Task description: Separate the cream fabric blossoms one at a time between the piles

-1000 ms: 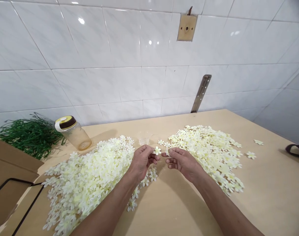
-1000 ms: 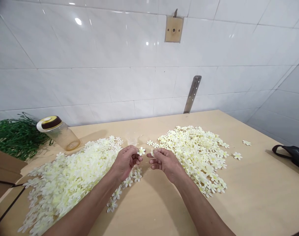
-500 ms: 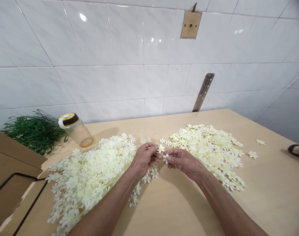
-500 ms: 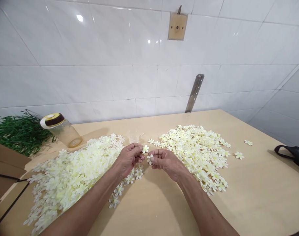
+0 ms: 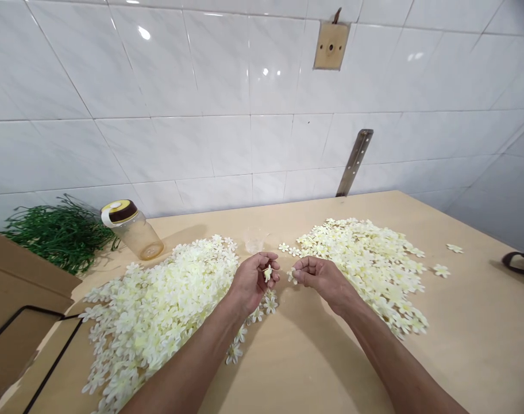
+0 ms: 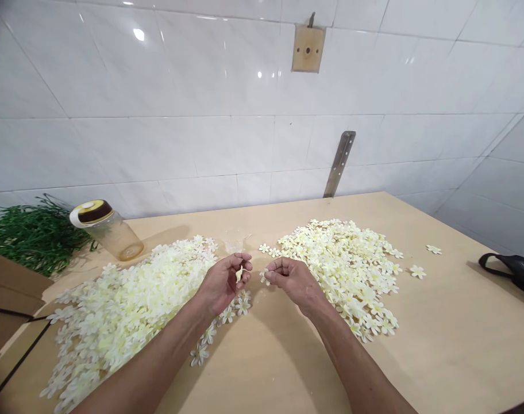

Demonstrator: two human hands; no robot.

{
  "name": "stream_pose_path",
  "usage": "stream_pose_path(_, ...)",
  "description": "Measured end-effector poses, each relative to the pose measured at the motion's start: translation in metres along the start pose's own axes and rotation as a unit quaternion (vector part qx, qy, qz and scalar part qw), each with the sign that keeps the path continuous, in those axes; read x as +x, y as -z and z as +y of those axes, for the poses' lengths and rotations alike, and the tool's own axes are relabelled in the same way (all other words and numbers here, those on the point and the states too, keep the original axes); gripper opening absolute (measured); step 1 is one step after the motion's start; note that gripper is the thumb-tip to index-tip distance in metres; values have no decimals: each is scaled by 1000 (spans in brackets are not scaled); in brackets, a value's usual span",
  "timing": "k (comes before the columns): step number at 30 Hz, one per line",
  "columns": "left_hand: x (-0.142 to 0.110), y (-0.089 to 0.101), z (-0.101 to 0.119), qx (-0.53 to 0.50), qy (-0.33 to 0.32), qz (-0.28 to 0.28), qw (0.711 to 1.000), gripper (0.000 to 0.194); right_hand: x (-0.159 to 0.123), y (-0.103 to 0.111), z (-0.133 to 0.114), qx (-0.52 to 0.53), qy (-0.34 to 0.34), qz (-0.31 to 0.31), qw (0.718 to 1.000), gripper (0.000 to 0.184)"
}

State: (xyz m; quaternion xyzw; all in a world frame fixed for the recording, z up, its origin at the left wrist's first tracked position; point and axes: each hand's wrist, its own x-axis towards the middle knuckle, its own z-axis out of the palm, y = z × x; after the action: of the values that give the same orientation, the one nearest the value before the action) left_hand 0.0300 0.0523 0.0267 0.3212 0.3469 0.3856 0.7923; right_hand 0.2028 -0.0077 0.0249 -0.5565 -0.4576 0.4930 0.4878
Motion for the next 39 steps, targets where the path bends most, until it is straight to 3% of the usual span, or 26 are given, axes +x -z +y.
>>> stream_pose_path(9,-5,-7,-6,208,-23,40,977,21,2,3,6,-31,20,14,999,29)
stream_pose_path(14,-7,-10,-8,271,-23,52,961,19,3,2,6,-9,20,12,1000,29)
stream_pose_path(22,-9,-12,-5,272,-25,37,961,32,5,3,12,11,0,15,1000,36)
stream_pose_path(28,-5,-7,-10,280,-60,10,958,28,3,2,8,23,-8,17,1000,44)
stream_pose_path(33,-3,-6,-12,273,-76,32,958,23,2,1,3,48,-18,13,999,44)
stream_pose_path(39,-5,-9,-10,295,-106,89,945,14,2,2,0,15,-11,55,998,41)
